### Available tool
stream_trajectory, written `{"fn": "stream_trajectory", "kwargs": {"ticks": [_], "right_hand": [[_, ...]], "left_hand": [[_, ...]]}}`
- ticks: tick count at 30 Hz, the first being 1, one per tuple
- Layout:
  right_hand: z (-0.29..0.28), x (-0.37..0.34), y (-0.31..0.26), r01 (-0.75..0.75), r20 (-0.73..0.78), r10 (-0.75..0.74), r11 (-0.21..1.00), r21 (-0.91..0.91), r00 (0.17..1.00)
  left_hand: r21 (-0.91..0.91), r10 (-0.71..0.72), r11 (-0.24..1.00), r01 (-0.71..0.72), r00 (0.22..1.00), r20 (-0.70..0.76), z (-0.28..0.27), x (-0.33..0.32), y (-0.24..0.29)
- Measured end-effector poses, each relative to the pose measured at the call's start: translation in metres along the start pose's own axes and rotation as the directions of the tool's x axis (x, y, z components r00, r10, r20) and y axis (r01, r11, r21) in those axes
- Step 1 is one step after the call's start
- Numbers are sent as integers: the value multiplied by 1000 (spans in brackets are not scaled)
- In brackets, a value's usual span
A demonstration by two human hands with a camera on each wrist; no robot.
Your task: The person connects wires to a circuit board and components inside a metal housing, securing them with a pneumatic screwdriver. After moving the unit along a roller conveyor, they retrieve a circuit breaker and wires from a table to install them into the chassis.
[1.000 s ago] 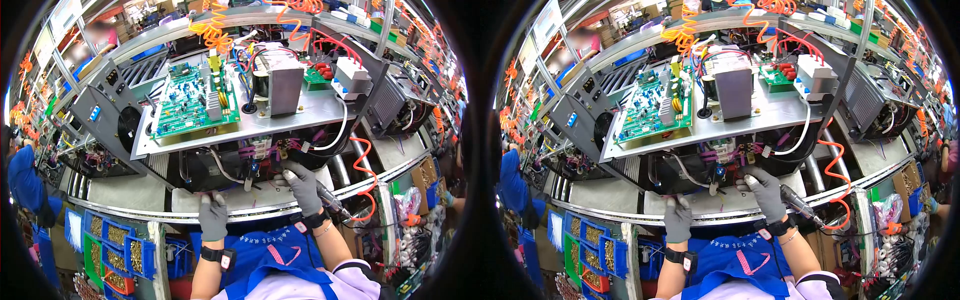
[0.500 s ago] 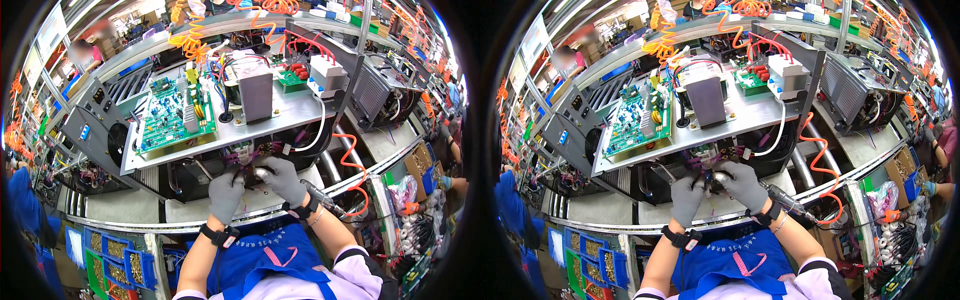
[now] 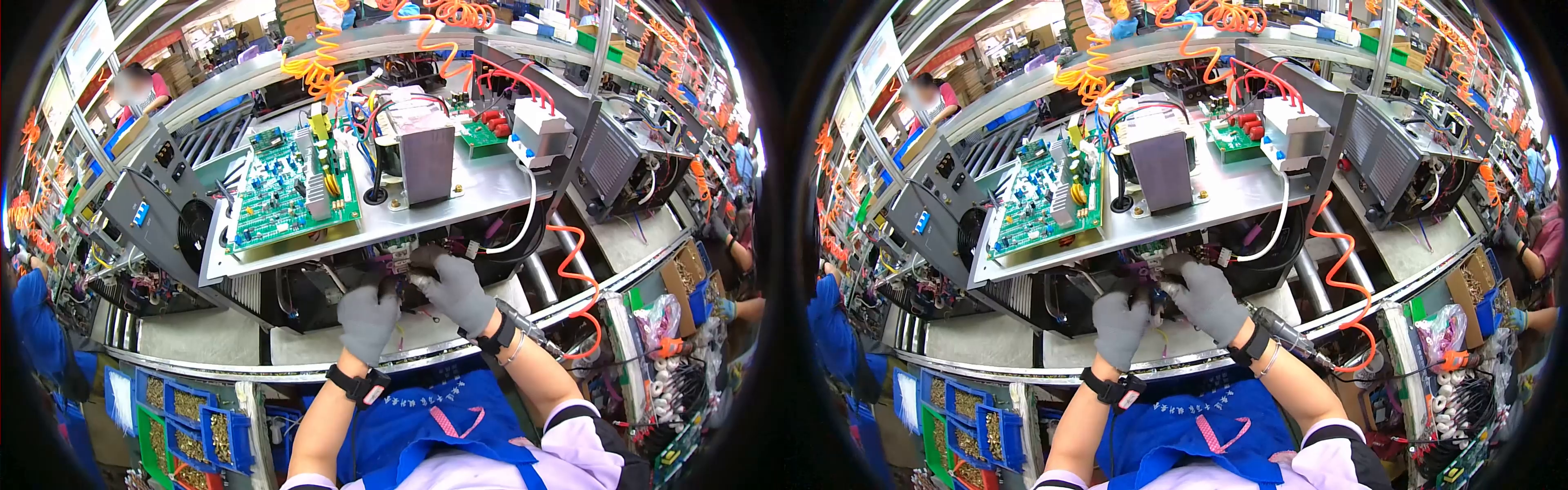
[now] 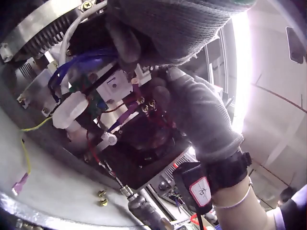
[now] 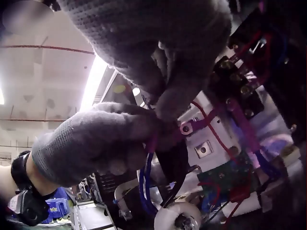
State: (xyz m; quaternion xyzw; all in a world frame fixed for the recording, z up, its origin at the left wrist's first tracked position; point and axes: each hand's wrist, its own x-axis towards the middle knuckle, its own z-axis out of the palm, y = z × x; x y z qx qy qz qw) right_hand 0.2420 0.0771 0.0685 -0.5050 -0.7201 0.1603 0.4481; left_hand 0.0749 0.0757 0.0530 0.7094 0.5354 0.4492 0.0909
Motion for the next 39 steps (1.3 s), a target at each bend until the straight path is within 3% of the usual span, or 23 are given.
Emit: {"fn": "stream_trajectory", "kwargs": {"ticks": [2,5,8,11,14,20,29,32,35,38,39], "right_hand": [[4,-1,10,-5,10,5,1000,-19,1000],[7,3,9,-3,40,6,996,-88,999],[2,9,-4,-78,126,110,969,-233,986],[0,12,-11,-62,123,100,959,-276,987],[7,12,-1,-35,105,71,948,-315,992],[3,14,-4,54,60,-42,973,-223,997],[-1,15,-8,-15,102,78,858,-513,992],[1,18,1,78,41,-67,881,-466,997],[0,23,3,87,80,-57,879,-468,995],[0,25,2,72,86,-35,875,-478,996],[0,26,2,85,92,-47,877,-473,995]], "left_hand": [[-1,-41,999,41,999,-31,1,1,-2],[252,-60,968,12,981,183,5,0,-4],[236,-54,972,5,978,200,11,3,0],[248,-29,969,-24,978,205,17,2,-5],[181,-118,981,72,960,254,7,4,-5],[159,-53,987,18,975,215,8,6,-1],[97,-59,995,39,976,212,10,7,-5],[112,-32,994,10,981,194,8,9,-1],[123,-33,992,12,984,176,11,12,-2],[89,-23,996,14,994,105,11,2,0],[57,-17,998,16,1000,15,10,-4,6]]}}
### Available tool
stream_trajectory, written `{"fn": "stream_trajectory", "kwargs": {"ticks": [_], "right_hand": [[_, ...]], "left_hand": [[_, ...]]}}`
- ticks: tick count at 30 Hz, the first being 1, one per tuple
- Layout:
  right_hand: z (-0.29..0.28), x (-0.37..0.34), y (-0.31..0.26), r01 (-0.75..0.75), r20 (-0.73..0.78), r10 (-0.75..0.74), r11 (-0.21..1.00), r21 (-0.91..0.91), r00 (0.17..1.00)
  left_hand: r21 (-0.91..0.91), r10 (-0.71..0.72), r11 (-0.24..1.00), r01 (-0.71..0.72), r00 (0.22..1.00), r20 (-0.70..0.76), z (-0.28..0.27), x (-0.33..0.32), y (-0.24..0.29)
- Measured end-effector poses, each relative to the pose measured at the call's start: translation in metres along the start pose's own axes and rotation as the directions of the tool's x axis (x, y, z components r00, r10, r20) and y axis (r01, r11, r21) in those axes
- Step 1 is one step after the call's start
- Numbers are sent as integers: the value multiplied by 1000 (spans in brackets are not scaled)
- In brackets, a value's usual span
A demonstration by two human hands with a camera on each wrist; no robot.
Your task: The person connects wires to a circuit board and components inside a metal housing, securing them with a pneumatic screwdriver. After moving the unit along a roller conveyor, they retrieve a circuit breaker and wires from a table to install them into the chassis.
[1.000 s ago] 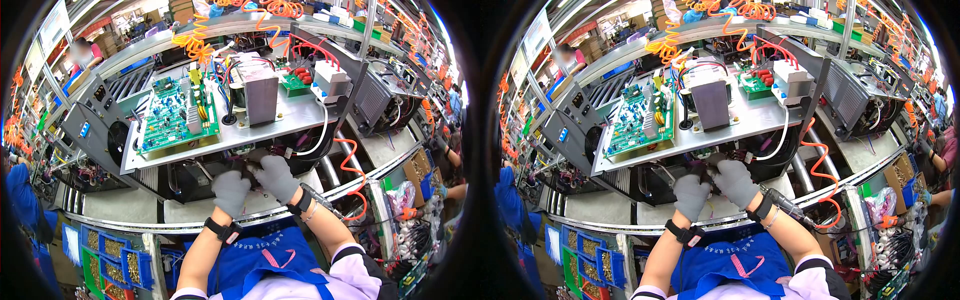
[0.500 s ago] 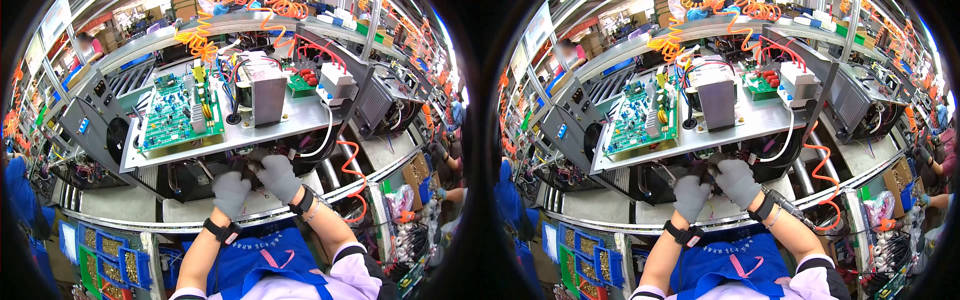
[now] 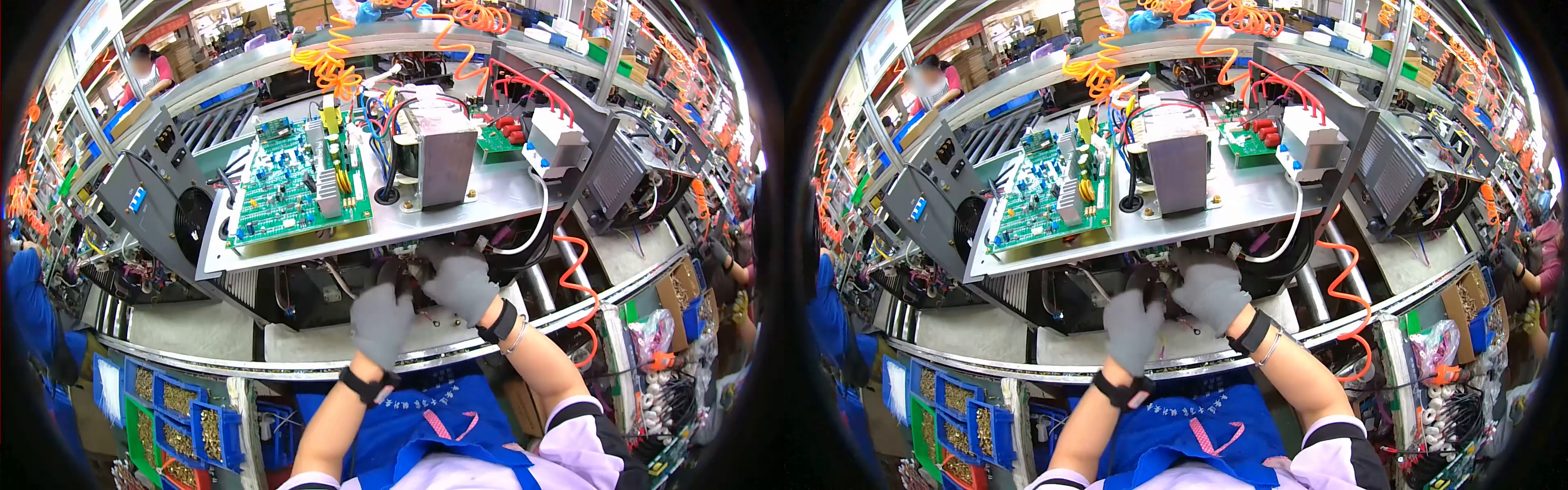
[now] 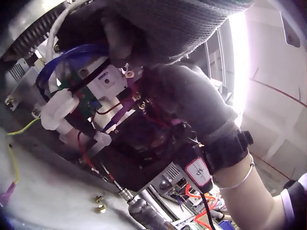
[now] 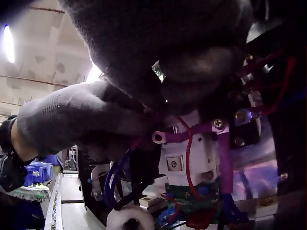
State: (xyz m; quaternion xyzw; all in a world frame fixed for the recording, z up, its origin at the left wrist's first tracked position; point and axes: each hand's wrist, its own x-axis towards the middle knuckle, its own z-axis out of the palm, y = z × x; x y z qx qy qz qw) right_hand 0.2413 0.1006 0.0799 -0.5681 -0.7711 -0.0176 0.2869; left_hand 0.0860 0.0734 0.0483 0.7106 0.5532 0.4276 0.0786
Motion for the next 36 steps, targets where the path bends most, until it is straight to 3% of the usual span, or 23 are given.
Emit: {"fn": "stream_trajectory", "kwargs": {"ticks": [2,3,4,5,9,11,17,18,21,24,27,30,33,36], "right_hand": [[1,-1,1,19,-3,-19,1000,12,1000],[1,1,1,9,1,-9,1000,23,1000],[-1,2,0,-2,12,2,999,34,1000],[-2,0,-1,-13,27,12,999,44,1000],[-8,4,-4,-67,79,64,997,32,995],[-9,5,-4,-82,102,76,996,46,992],[-4,7,2,13,-2,-13,999,48,1000],[-10,9,-1,10,44,-13,997,74,999],[-8,10,1,65,-27,-63,995,72,998],[-7,11,0,52,-12,-51,996,74,999],[-8,14,-2,42,16,-43,996,76,999],[-6,17,3,69,5,-70,993,90,998],[0,14,8,54,36,-58,993,108,998],[2,13,7,68,-11,-67,994,91,998]], "left_hand": [[-61,-1,998,-9,985,-173,-1,-23,17],[-223,-27,975,-24,974,-223,9,-28,20],[-590,-322,753,291,945,55,14,-31,21],[-748,-453,329,577,791,411,18,-34,21],[-844,-519,-85,529,700,491,33,-13,17],[-831,-610,-210,515,595,523,35,-4,28],[-875,-580,91,475,740,341,37,4,20],[-880,-608,116,460,734,303,33,8,27],[-881,-598,199,429,765,238,38,8,24],[-871,-627,211,443,745,227,38,8,25],[-867,-647,149,476,709,279,38,9,20],[-829,-701,7,559,595,395,28,15,27],[-777,-630,112,619,649,426,17,17,26],[-719,-594,114,685,627,504,11,19,24]]}}
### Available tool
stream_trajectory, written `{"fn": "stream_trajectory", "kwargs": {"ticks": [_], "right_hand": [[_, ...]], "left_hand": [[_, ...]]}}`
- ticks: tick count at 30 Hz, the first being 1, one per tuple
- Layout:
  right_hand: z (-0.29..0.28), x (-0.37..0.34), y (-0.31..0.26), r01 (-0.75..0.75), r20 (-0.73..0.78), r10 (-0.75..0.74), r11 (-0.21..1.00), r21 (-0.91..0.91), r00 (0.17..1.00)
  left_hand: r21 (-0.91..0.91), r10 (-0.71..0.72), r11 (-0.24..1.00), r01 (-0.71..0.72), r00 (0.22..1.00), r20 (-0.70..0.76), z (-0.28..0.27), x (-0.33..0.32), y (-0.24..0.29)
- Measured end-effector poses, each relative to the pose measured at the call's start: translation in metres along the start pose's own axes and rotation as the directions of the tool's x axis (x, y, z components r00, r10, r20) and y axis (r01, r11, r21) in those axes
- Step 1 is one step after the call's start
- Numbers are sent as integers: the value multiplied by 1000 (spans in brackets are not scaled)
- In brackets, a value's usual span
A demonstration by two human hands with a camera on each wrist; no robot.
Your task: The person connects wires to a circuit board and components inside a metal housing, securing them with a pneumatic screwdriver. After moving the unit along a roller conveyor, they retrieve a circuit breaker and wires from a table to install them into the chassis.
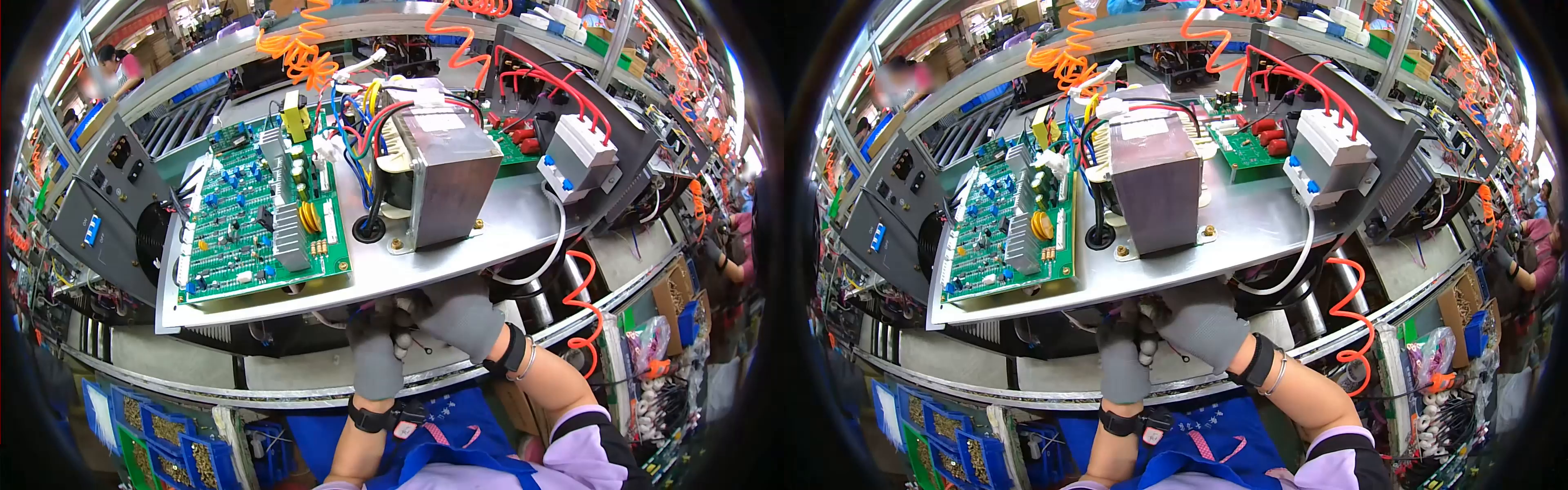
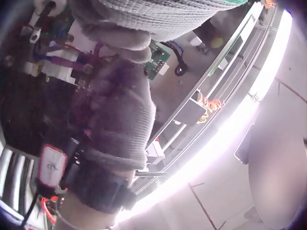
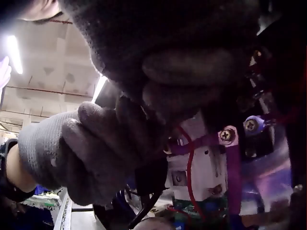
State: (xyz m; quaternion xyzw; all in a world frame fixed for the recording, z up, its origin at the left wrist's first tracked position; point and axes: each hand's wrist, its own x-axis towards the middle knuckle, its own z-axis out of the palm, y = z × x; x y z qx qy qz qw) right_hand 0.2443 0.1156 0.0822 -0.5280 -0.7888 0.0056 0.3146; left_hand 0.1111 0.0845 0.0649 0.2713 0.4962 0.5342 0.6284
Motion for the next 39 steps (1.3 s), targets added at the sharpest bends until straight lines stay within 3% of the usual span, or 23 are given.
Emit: {"fn": "stream_trajectory", "kwargs": {"ticks": [4,7,8,9,10,11,13,14,15,16,17,19,21,23,24,25,27,29,31,35,36,39], "right_hand": [[-6,-6,-3,-69,14,68,985,157,998],[-13,-13,-17,-157,26,155,984,87,988],[-31,-13,-28,-360,378,342,933,-25,860],[-24,-39,-24,-216,152,208,976,40,966],[-40,-56,-32,-157,41,152,973,169,987],[-60,-72,-43,-77,-77,103,955,286,992],[-94,-120,-41,23,-288,23,988,155,957],[-137,-141,-31,-156,90,153,987,24,984],[-152,-160,-19,-255,-254,243,967,-16,936],[-158,-172,5,-343,-550,321,937,67,771],[-161,-198,44,-412,-665,479,870,272,573],[-187,-216,105,-545,-526,725,685,484,444],[-185,-251,186,-678,-147,794,586,444,590],[-159,-262,249,-596,154,583,800,60,798],[-152,-247,250,-685,420,614,728,27,669],[-142,-235,250,-566,495,490,825,4,718],[-119,-206,252,-341,652,230,939,47,723],[-105,-181,237,18,602,-113,987,162,791],[-87,-157,202,70,619,-212,967,245,757],[-63,-151,128,126,829,-25,990,-55,558],[-65,-143,114,-5,819,106,992,-124,564],[-45,-149,117,-87,808,160,987,-135,567]], "left_hand": [[-114,54,992,-60,997,-63,6,-1,-7],[-122,105,986,-113,992,-72,7,3,-18],[-111,101,988,-109,992,-75,4,5,-19],[-98,97,990,-105,992,-80,2,10,-24],[-64,275,956,-285,953,-129,6,19,-32],[-96,200,973,-211,973,-114,2,19,-35],[-168,52,984,-67,995,-91,2,15,-24],[-143,61,987,-73,994,-87,2,15,-22],[-160,70,984,-81,995,-75,0,16,-25],[-169,77,982,-87,995,-62,-4,18,-30],[-175,87,980,-94,995,-46,-7,20,-32],[-207,40,977,-47,998,-42,-4,23,-29],[-186,38,982,-45,998,-45,-4,24,-28],[-220,32,974,-47,997,-71,3,17,-21],[-242,31,969,-52,996,-88,6,13,-19],[-220,40,974,-51,998,-54,6,11,-18],[-177,57,983,-54,998,9,4,8,-16],[-163,62,984,-64,998,-20,7,11,-17],[-149,72,986,-77,997,-36,4,13,-19],[-155,52,985,-68,993,-107,0,17,-25],[-193,80,978,-83,996,-24,-3,16,-26],[-181,92,979,-99,995,-48,2,11,-20]]}}
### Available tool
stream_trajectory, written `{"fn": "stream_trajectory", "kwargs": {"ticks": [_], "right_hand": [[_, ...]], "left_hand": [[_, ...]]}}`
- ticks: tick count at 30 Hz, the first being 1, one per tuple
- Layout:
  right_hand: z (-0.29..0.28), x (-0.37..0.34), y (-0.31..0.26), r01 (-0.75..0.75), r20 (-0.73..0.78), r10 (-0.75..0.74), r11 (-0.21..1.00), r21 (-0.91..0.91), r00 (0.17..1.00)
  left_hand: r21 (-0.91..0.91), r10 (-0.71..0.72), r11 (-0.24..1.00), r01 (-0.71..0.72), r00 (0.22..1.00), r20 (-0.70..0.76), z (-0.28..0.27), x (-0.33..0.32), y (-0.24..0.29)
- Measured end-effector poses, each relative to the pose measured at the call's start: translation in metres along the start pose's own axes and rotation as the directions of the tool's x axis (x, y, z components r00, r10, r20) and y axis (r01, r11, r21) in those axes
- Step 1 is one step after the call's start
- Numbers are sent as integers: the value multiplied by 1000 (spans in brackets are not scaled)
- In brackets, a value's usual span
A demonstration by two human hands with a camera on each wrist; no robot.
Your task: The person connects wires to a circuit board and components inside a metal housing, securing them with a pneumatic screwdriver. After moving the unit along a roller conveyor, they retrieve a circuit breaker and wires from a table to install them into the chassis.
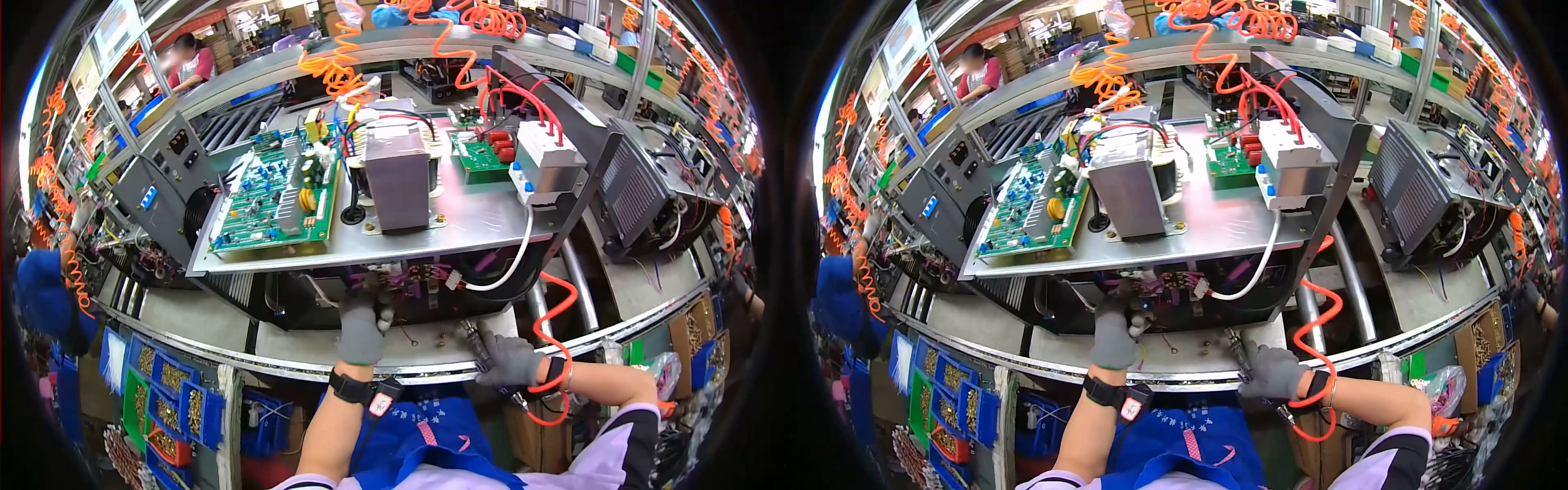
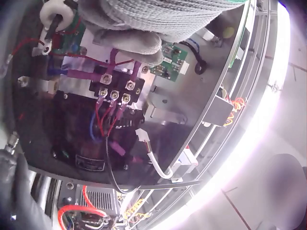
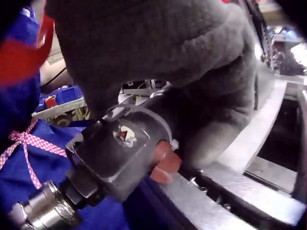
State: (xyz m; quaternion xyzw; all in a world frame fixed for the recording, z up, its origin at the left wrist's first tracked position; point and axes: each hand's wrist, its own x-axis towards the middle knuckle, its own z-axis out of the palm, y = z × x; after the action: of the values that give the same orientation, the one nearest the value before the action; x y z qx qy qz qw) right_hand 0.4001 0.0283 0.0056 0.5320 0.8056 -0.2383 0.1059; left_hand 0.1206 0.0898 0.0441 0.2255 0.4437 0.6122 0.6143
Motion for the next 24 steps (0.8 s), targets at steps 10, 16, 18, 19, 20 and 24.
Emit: {"fn": "stream_trajectory", "kwargs": {"ticks": [10,16,18,19,20,24], "right_hand": [[0,-52,-45,0,-6,17,341,940,1000],[15,-100,-115,-14,-99,-126,-683,730,987],[-2,-108,-144,-75,-43,-136,-755,652,990],[6,-102,-145,-67,-118,-179,-776,627,977],[14,-96,-147,-64,-191,-221,-796,601,956],[-8,-84,-167,126,-188,-95,-456,881,978]], "left_hand": [[72,-86,994,88,996,-27,3,2,6],[75,-22,997,19,999,45,-1,2,2],[68,-35,997,30,997,64,-4,4,-1],[64,-37,997,32,997,74,-5,5,-1],[82,-43,996,37,997,64,-5,5,-1],[107,-23,994,18,999,41,-1,2,2]]}}
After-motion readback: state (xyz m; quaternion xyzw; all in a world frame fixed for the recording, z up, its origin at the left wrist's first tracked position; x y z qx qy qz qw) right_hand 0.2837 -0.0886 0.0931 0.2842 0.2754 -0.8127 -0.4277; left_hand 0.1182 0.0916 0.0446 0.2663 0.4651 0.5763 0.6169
